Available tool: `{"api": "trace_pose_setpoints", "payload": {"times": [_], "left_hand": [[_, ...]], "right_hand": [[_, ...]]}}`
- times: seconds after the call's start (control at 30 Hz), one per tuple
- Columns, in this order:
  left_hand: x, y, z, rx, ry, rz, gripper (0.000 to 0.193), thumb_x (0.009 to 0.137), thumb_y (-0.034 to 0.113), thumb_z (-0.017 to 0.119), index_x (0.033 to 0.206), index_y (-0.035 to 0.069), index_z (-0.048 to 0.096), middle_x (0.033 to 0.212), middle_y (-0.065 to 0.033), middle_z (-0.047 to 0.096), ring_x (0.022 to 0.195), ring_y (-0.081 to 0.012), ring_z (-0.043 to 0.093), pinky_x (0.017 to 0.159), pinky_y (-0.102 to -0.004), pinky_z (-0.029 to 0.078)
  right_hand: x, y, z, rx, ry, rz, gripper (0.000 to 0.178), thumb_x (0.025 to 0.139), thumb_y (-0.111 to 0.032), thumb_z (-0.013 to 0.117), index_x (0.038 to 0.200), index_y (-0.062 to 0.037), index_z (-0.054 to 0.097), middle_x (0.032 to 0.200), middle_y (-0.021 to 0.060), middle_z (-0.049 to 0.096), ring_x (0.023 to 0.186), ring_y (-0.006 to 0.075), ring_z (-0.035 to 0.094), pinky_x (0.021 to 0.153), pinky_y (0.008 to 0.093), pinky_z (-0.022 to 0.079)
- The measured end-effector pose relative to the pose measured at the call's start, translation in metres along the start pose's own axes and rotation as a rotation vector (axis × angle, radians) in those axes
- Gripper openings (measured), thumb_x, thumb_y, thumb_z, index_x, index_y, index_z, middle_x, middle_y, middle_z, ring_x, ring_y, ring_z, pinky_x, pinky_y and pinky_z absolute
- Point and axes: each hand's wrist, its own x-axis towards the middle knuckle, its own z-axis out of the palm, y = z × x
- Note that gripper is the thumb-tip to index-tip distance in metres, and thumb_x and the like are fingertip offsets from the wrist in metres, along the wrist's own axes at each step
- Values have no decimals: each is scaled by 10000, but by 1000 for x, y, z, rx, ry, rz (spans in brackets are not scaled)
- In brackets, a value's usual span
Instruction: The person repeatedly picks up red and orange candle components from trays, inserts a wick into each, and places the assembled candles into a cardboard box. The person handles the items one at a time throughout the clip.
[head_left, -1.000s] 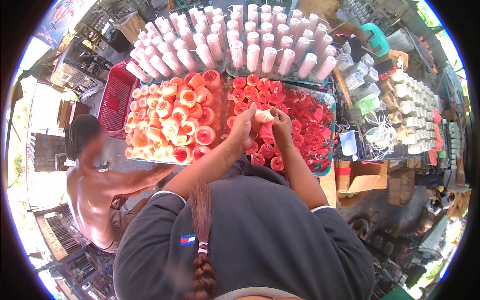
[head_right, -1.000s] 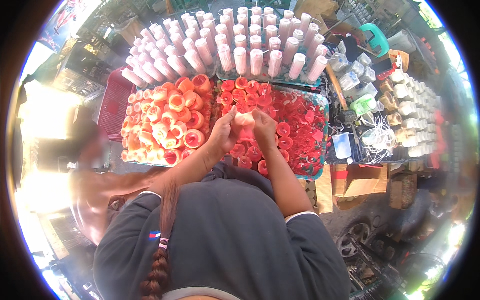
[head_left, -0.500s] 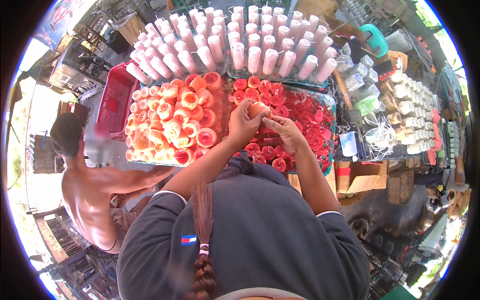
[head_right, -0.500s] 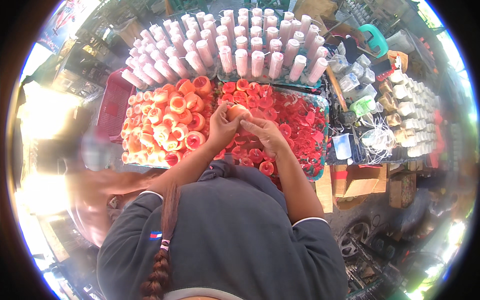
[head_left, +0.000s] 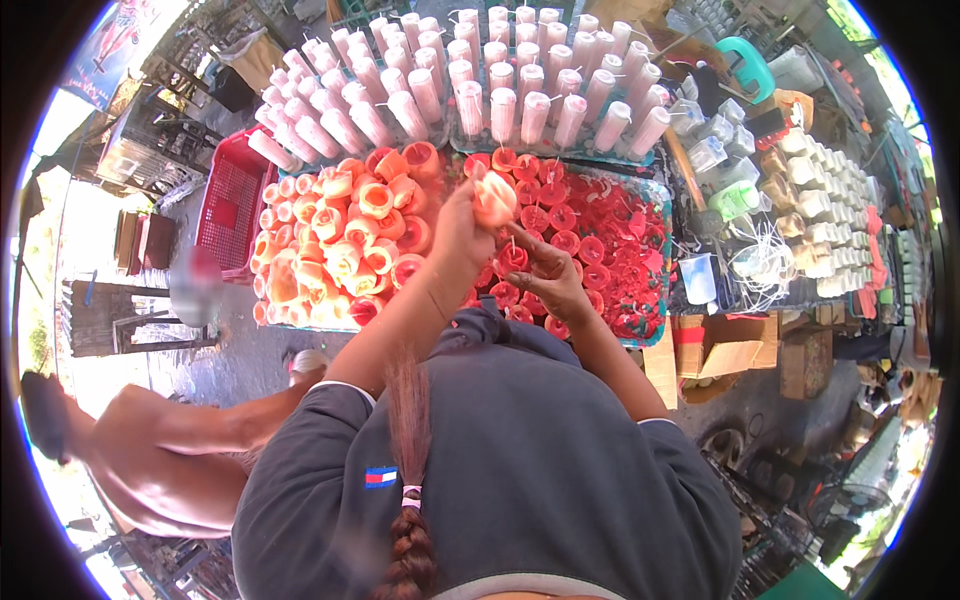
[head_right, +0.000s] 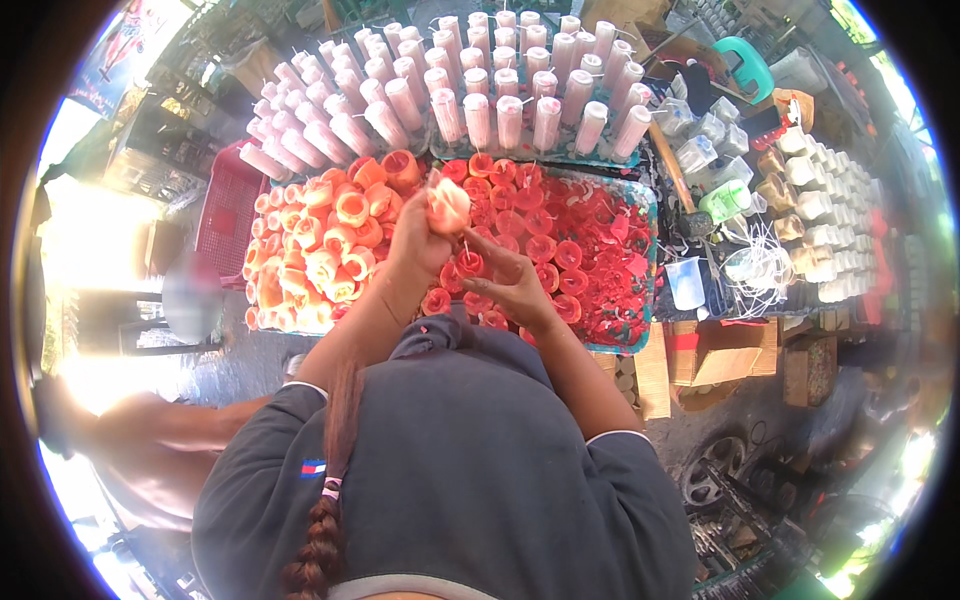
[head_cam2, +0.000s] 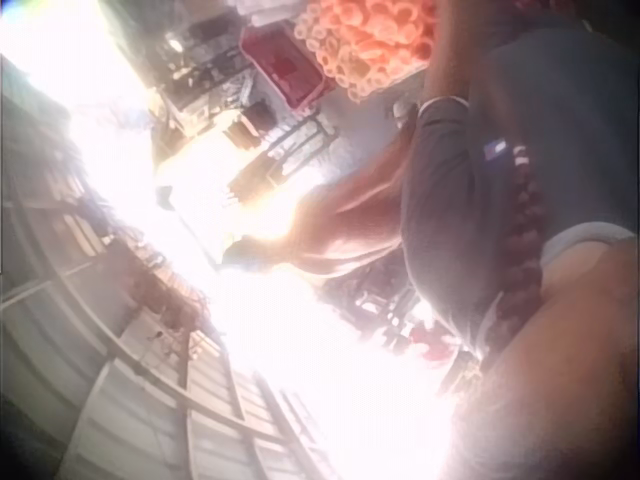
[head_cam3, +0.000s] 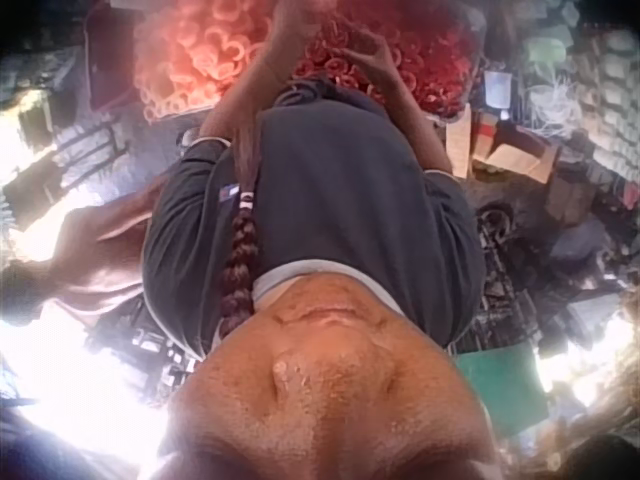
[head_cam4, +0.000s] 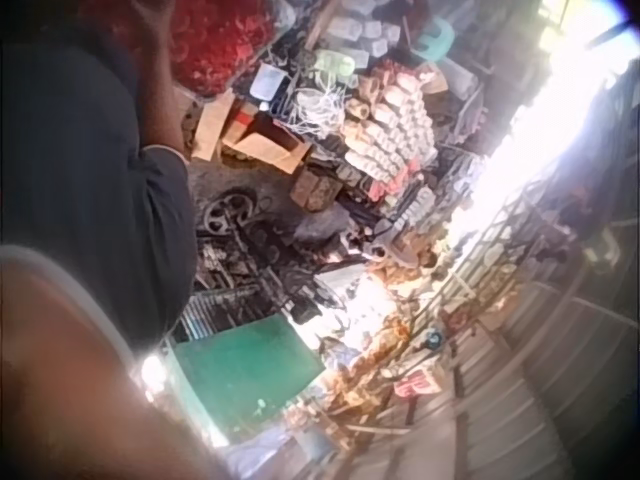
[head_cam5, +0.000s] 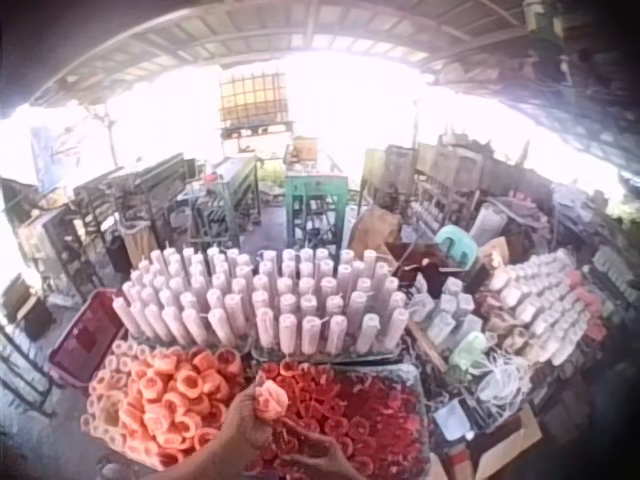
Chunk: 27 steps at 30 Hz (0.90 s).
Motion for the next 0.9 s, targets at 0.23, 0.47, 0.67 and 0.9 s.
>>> {"api": "trace_pose_setpoints", "payload": {"times": [0.23, 0.47, 0.67, 0.9], "left_hand": [[11, 80, 4, 436, 50, 454, 241, 857, 250, 645, 910, 36, 548, 794, -31, 621, 669, -115, 592, 602, -243, 489], [-11, 152, -82, 1300, 307, 582, 331, 773, 304, 715, 830, 14, 566, 770, -74, 630, 626, -125, 561, 572, -255, 427], [-21, 173, -119, 1961, 328, 648, 388, 768, 329, 686, 893, -17, 563, 894, -168, 618, 884, -308, 576, 784, -398, 439], [-7, 154, -128, 2065, 214, 880, 544, 818, 439, 617, 1176, 47, 497, 1201, -125, 508, 1137, -290, 480, 933, -421, 375]], "right_hand": [[-20, -3, -72, -444, 541, 142, 371, 837, -156, 649, 1160, 10, 575, 938, 71, 661, 868, 152, 627, 750, 291, 502], [-49, -4, -176, -1546, 935, 183, 459, 749, -243, 687, 1130, -6, 589, 1012, 197, 630, 965, 345, 593, 848, 405, 461], [-44, 17, -160, -1631, 946, 84, 473, 760, -215, 660, 1177, -19, 550, 1200, 213, 540, 1117, 353, 509, 955, 417, 398], [-18, 23, -114, -1594, 593, 91, 462, 772, -204, 639, 1204, -73, 542, 1210, 203, 530, 1125, 365, 496, 972, 430, 387]]}}
